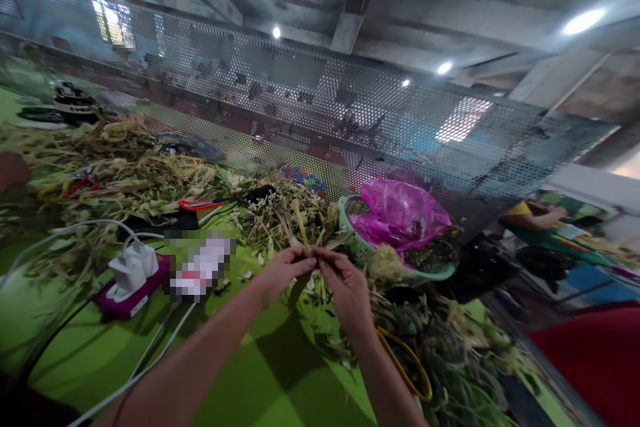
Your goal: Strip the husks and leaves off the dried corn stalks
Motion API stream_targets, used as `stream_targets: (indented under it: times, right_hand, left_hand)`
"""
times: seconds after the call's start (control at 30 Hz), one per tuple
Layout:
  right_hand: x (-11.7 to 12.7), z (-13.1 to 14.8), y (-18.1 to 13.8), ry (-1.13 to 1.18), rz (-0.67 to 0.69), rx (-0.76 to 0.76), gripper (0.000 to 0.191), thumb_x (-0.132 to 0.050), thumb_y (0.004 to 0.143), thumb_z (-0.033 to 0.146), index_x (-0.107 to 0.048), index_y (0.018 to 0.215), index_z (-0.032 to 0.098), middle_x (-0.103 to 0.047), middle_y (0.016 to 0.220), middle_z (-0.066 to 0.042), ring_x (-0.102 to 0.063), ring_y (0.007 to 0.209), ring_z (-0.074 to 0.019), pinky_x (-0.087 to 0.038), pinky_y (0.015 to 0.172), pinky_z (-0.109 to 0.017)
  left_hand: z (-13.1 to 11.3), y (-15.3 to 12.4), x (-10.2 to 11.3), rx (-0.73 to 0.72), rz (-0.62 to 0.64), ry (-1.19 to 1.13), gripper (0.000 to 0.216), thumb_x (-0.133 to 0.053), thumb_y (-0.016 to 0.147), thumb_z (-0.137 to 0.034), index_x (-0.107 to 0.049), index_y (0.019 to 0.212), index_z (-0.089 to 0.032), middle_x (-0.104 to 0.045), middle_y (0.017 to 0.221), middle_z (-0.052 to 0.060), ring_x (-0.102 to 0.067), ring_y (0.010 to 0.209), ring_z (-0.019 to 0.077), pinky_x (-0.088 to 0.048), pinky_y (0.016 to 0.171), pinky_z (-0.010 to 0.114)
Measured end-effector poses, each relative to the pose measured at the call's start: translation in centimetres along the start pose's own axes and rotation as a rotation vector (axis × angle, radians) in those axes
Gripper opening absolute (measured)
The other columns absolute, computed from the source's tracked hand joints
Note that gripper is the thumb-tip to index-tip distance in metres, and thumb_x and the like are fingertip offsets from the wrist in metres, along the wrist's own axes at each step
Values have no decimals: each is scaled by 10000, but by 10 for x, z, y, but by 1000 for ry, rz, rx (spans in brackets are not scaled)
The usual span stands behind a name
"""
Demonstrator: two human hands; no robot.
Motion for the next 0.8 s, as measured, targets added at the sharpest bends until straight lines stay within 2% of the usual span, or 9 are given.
stream_targets:
  times: [0.13,0.3,0.57,0.8]
  right_hand:
    - [0,-1,-1,47,-38,8,302,-699,762,382,-702,1023,231,-702,1062,-55,-618,1027,-239,-454,959,-393]
    - [3,-6,1,3,-56,12,298,-688,771,395,-700,1019,230,-700,1056,-57,-618,1024,-248,-453,957,-405]
    - [2,-6,0,50,-85,30,321,-695,770,385,-657,1055,243,-692,1019,-42,-625,965,-217,-477,915,-378]
    - [1,-5,2,-66,-68,99,318,-670,787,382,-649,1070,238,-666,1087,-63,-620,970,-220,-485,890,-377]
  left_hand:
    - [-5,-2,1,44,-47,-49,138,-614,762,-238,-645,866,-153,-616,803,24,-511,742,123,-383,749,256]
    - [-5,0,1,67,-25,-52,125,-630,733,-255,-623,807,-154,-550,687,-7,-455,641,105,-347,649,247]
    - [-8,-3,-2,88,-10,-148,178,-701,668,-268,-613,758,-142,-534,661,-19,-460,613,91,-350,645,238]
    - [-1,-2,4,139,-128,-335,178,-709,664,-301,-614,735,-169,-590,712,4,-525,668,119,-402,688,254]
Point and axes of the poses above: each hand's wrist, its own y-axis towards the middle knuckle, its own x-axis out of the back of the hand, z = x × y, the point moved 3 cm from there along y, towards the middle knuckle
